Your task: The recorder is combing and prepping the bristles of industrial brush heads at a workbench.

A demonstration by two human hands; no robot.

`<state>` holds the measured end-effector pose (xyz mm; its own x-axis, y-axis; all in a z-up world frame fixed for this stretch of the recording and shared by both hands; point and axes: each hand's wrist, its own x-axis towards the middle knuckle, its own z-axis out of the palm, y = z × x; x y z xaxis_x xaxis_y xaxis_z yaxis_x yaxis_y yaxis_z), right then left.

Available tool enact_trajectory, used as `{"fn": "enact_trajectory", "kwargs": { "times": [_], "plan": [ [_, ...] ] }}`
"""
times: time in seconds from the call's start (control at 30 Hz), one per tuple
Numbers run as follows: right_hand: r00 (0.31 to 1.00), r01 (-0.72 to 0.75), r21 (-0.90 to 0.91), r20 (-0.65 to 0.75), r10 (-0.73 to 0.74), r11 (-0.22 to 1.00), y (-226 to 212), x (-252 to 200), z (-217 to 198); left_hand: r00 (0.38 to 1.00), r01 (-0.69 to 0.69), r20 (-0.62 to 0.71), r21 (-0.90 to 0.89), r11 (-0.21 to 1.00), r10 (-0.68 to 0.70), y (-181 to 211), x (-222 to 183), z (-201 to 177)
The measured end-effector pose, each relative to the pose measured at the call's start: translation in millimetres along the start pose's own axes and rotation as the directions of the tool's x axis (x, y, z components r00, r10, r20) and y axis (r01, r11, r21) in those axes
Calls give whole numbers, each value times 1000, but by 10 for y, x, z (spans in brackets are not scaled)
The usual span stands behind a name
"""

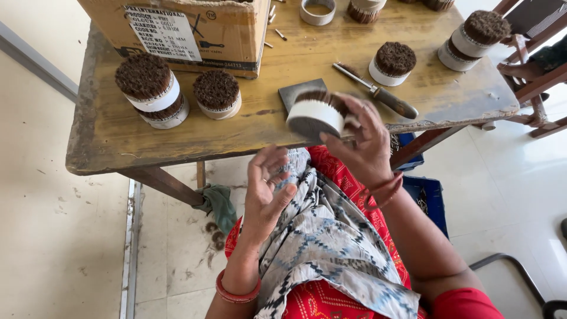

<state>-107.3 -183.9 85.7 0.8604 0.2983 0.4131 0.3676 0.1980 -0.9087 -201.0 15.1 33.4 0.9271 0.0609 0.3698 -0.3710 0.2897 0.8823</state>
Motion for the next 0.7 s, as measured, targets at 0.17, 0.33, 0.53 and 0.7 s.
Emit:
{"fn": "enact_trajectory", "kwargs": {
  "times": [0.17,0.33,0.53,0.7],
  "plan": [
    [909,386,-858,290,-301,338,212,520,-249,939,334,165,-221,916,-302,-713,-115,-1],
    [955,260,-899,294,47,352,43,801,-239,796,604,242,-286,744,-554,-1728,-376,-100],
    [910,403,-851,413,-46,336,268,919,-153,729,651,287,-569,502,-621,-2083,-351,-316],
    [931,363,-877,323,-173,316,46,934,-17,745,639,293,-572,515,-599,-2207,-370,-319]
  ]
}}
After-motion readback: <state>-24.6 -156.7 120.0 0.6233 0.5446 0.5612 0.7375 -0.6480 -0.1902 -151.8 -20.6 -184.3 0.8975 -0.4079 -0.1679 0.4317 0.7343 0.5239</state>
